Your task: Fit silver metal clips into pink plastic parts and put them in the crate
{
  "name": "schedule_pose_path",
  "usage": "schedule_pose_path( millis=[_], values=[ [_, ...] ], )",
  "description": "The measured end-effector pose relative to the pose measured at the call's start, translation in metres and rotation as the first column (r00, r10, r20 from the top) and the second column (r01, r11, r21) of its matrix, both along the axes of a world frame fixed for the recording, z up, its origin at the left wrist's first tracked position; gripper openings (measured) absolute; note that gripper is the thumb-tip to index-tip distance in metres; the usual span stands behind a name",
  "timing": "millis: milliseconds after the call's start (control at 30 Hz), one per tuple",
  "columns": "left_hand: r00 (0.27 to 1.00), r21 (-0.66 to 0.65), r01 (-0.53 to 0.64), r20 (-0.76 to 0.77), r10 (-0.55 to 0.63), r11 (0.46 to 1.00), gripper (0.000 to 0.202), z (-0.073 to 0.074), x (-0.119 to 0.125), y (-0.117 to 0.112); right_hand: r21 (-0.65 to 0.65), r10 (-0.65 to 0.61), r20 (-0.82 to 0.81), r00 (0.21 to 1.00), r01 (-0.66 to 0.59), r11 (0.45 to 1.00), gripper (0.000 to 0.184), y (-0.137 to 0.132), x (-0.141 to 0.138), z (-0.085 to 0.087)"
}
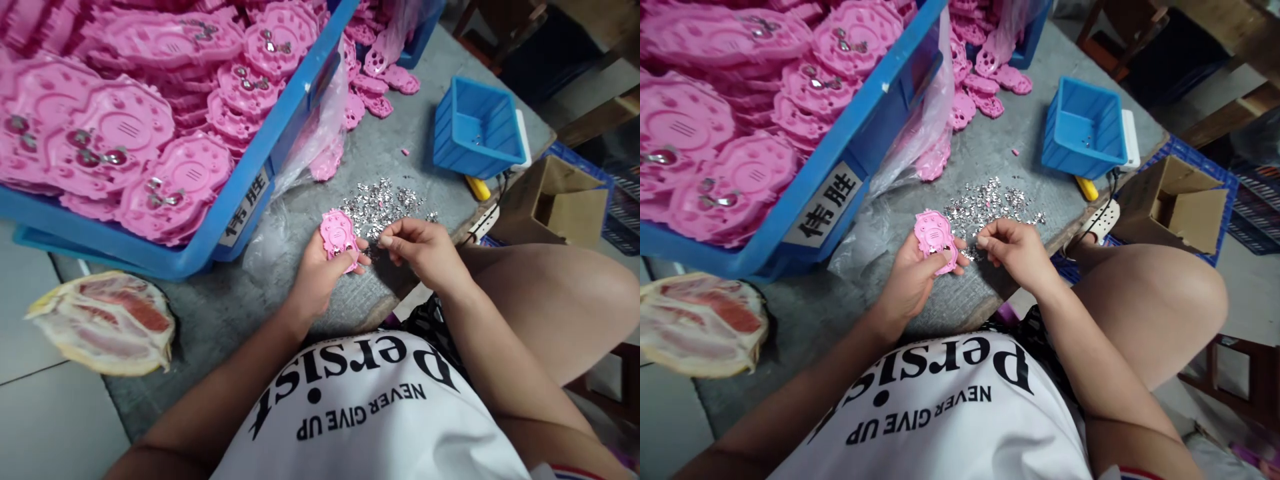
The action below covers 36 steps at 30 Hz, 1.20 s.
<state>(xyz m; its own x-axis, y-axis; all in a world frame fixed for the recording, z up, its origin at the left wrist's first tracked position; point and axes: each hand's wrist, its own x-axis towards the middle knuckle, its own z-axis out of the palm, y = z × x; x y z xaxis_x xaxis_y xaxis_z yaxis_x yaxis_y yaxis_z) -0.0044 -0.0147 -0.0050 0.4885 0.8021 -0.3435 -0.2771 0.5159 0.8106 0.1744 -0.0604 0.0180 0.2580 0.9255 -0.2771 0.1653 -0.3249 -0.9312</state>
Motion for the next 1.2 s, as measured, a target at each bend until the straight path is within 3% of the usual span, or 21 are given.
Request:
schedule_pose_path(
  millis=[100,367,567,667,833,1000,1200],
  values=[
    [0.999,0.068,-0.026,-0.02,0.028,0.997,0.037,-0.006,0.001,-0.002,-0.002,0.026,-0.108,0.994,-0.027,1.0,0.035,0.0,-0.014,0.001],
    [0.971,0.26,-0.142,-0.151,0.185,0.955,0.034,-0.009,-0.001,-0.001,0.047,-0.03,-0.154,0.988,0.037,0.998,0.042,0.005,-0.039,-0.002],
    [0.969,0.225,-0.178,-0.128,0.21,0.958,0.038,-0.009,0.0,-0.002,0.043,-0.005,-0.134,0.991,0.011,0.999,0.041,0.006,-0.037,-0.007],
    [0.987,0.155,-0.162,0.02,0.16,0.975,0.036,-0.006,0.0,-0.001,0.112,-0.036,-0.127,0.991,0.05,0.992,0.038,0.008,-0.034,-0.007],
    [0.975,-0.026,-0.019,0.22,0.025,0.999,0.049,0.006,0.0,0.003,0.143,-0.096,-0.166,0.982,0.12,0.982,0.026,0.008,-0.034,-0.008],
    [0.954,-0.02,0.027,0.299,-0.02,0.999,0.056,0.008,0.002,0.002,0.169,-0.103,-0.203,0.974,0.139,0.976,0.023,0.007,-0.043,-0.009],
    [0.963,-0.032,0.007,0.271,0.002,0.999,0.066,0.012,0.002,0.001,0.208,-0.113,-0.206,0.972,0.156,0.966,0.027,0.008,-0.048,-0.011]
  ],
)
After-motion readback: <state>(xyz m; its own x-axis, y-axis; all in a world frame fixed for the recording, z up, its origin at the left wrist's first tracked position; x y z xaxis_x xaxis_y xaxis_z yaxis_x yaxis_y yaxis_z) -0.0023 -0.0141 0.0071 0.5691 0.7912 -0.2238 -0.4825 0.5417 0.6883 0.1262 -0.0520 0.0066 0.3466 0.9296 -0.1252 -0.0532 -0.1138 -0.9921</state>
